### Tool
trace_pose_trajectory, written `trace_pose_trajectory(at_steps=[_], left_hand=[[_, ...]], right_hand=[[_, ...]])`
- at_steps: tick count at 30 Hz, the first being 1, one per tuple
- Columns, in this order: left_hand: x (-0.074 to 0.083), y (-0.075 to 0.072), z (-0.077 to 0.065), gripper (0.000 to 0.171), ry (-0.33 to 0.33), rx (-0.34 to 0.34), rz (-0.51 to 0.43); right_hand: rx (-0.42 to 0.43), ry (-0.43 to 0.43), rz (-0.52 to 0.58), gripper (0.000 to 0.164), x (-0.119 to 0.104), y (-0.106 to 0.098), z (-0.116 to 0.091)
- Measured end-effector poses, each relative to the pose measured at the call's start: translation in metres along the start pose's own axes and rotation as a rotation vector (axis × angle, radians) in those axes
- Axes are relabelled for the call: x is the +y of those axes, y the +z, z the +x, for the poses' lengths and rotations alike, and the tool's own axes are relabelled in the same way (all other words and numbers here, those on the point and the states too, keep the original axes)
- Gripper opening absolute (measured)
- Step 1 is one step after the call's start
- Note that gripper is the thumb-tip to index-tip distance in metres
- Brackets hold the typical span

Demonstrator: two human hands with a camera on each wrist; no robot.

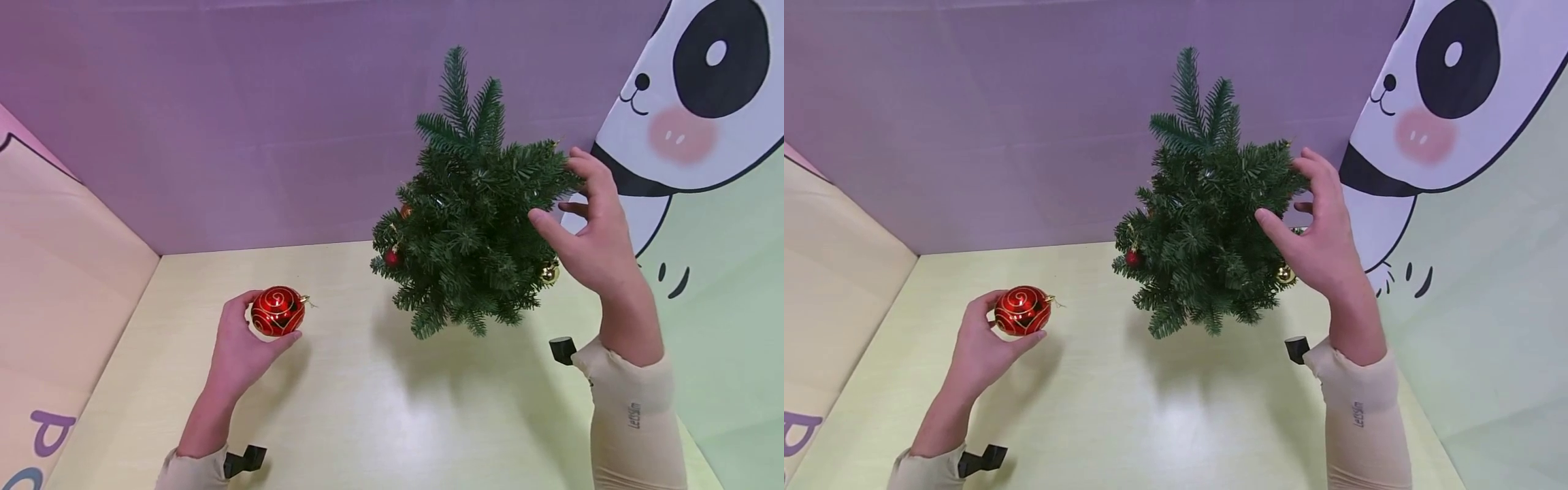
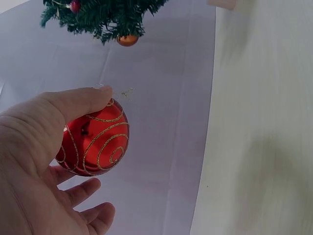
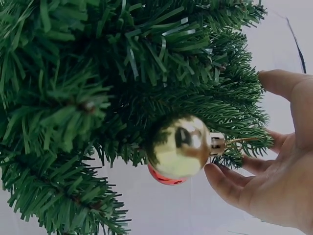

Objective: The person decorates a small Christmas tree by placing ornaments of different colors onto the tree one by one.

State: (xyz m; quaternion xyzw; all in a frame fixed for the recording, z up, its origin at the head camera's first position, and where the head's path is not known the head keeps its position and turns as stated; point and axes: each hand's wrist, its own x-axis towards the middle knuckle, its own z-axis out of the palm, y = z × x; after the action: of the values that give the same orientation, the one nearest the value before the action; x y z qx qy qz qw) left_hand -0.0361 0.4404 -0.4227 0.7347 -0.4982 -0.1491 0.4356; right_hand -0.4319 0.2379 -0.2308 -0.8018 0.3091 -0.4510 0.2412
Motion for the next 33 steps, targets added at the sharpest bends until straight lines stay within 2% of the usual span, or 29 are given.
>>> trace_pose_trajectory(at_steps=[6, 23, 33], left_hand=[[0.009, 0.003, -0.004, 0.087, 0.02, 0.009, -0.017], [0.019, 0.013, -0.011, 0.088, 0.009, -0.027, -0.079], [0.031, 0.017, -0.011, 0.088, 0.017, -0.038, -0.119]], right_hand=[[0.02, -0.022, -0.049, 0.06, -0.003, 0.003, -0.003], [0.019, 0.044, -0.123, 0.064, -0.014, 0.007, -0.013], [0.032, 0.038, -0.167, 0.065, -0.021, 0.008, -0.017]])
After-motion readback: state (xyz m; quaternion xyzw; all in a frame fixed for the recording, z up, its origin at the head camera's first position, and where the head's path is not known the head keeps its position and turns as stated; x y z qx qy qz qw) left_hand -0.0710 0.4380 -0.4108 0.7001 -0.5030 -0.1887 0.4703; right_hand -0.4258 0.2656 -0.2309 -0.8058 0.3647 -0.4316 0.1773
